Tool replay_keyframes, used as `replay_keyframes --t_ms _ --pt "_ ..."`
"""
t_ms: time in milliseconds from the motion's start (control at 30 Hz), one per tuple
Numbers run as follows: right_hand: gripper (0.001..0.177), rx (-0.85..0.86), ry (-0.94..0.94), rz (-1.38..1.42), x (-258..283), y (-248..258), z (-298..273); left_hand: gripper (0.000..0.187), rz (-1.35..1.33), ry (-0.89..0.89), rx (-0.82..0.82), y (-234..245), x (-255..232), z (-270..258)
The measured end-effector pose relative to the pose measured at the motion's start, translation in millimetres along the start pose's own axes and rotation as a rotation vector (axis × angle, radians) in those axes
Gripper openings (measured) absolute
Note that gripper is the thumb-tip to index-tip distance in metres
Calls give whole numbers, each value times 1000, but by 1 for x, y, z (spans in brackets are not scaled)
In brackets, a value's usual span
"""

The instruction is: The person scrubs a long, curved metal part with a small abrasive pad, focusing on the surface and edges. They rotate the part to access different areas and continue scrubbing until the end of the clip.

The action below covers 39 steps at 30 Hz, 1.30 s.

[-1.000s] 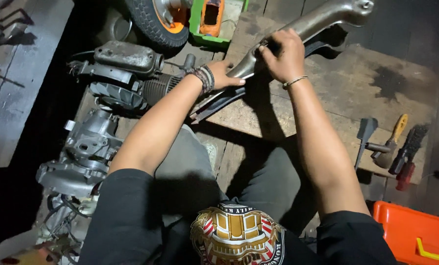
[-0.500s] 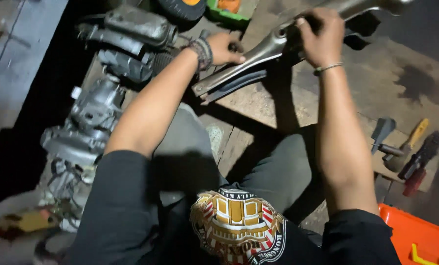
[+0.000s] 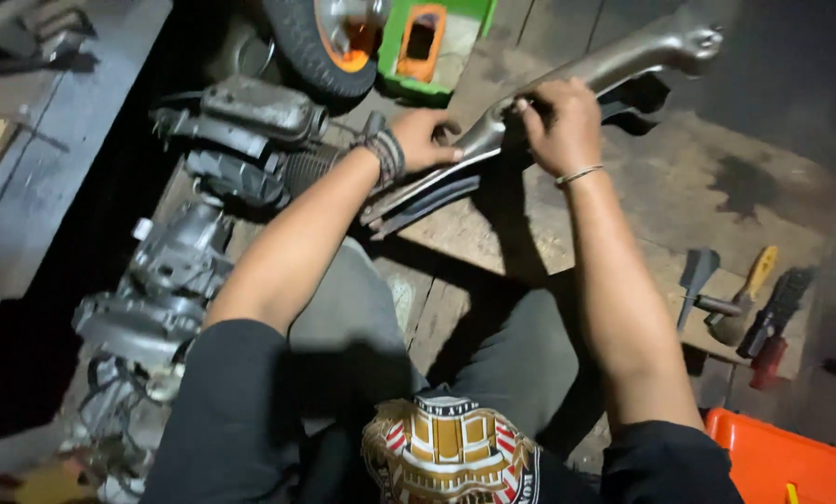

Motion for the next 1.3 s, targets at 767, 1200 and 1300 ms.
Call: replay_keyframes --t_ms 767,1200,1300 --pt "9 126 -120 -272 -24 -57 -26 53 70 -29 -119 9 -50 0" --pt "9 9 -75 -220 -16 -48 -14 50 98 40 -133 16 -62 -1" --pt "11 110 -84 -242 -25 -62 -22 50 83 30 -140 11 -59 4"
Point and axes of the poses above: each hand's wrist, its own z-axis towards the middle knuckle, its own y-axis out of the back of the hand, x = y × z, the point moved 9 cm from there along z, towards the middle knuckle, and after that the axes turned 15 degrees about -x, right-handed, at the moved point
